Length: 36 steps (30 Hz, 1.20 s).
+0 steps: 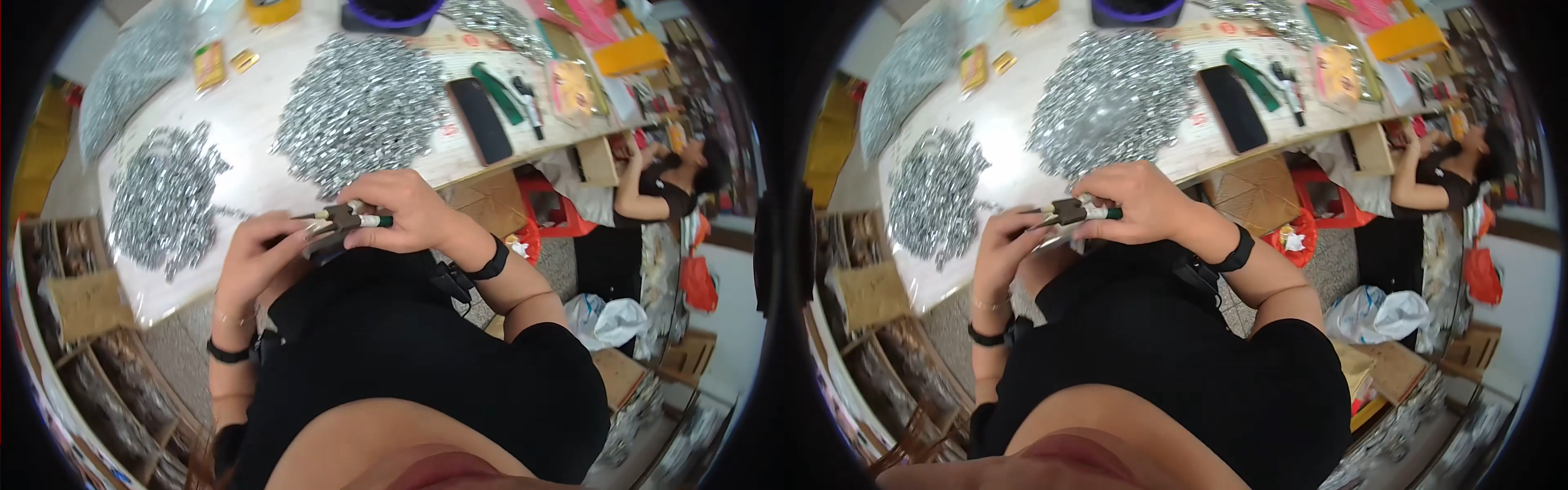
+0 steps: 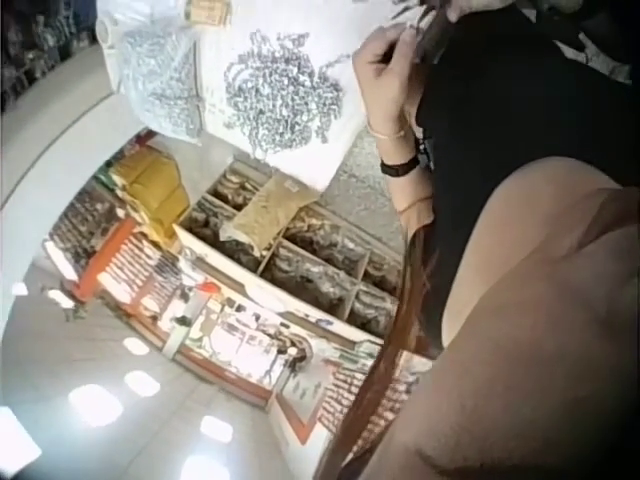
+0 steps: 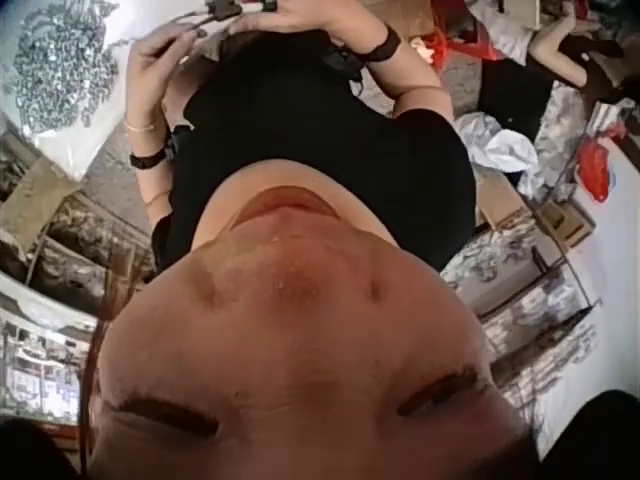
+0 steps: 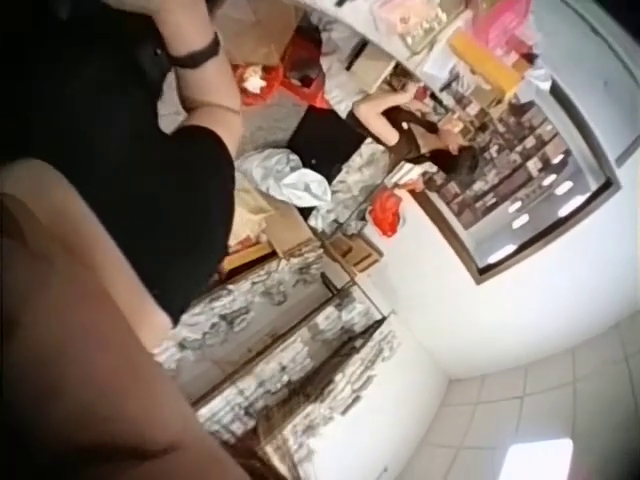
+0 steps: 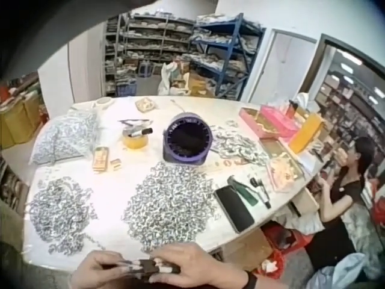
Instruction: Assemble silver-colored metal jewelry chains by connecting links using pliers.
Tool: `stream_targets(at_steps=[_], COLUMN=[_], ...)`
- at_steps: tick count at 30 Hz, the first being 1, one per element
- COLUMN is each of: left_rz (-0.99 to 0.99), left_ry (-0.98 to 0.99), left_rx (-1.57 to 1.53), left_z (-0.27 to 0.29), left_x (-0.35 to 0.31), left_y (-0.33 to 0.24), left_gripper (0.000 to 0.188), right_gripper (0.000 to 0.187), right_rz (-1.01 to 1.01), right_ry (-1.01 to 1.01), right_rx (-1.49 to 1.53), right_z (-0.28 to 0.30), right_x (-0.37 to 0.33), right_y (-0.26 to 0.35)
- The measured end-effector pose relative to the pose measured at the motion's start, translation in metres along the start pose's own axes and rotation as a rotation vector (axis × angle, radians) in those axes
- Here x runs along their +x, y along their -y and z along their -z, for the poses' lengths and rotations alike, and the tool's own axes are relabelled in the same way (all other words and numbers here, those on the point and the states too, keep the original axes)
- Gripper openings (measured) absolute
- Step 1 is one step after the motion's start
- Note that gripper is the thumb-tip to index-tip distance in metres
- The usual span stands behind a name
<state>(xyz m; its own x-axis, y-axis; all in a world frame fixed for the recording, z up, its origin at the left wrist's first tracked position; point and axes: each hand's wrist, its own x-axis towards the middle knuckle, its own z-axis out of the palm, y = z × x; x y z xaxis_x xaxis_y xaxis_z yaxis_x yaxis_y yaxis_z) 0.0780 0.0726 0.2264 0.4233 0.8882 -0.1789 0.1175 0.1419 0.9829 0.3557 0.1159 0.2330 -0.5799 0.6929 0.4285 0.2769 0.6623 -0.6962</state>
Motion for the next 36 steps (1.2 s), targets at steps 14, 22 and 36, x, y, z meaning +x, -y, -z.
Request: stream_targets(at_steps=[14, 22, 36], left_rz=[-0.267, -0.583, -0.139], left_ry=[-0.164, -0.367, -0.213], left_rx=[0.318, 0.905, 0.702], left_z=[-0.025, -0.031, 0.020], left_x=[0.005, -0.015, -0.046], left_y=[-0.036, -0.035, -0.008], left_gripper=[0.011, 0.013, 0.016], right_gripper=[0.014, 0.017, 0.021], right_rz=[-0.467, -0.461, -0.795], right_ry=[0.122, 0.151, 0.102], right_rx=[0.335, 0.310, 0.286], right_z=[0.012, -0.022, 0.020], right_x=[-0.014, 0.010, -0.030], right_y=[0.037, 0.044, 0.013])
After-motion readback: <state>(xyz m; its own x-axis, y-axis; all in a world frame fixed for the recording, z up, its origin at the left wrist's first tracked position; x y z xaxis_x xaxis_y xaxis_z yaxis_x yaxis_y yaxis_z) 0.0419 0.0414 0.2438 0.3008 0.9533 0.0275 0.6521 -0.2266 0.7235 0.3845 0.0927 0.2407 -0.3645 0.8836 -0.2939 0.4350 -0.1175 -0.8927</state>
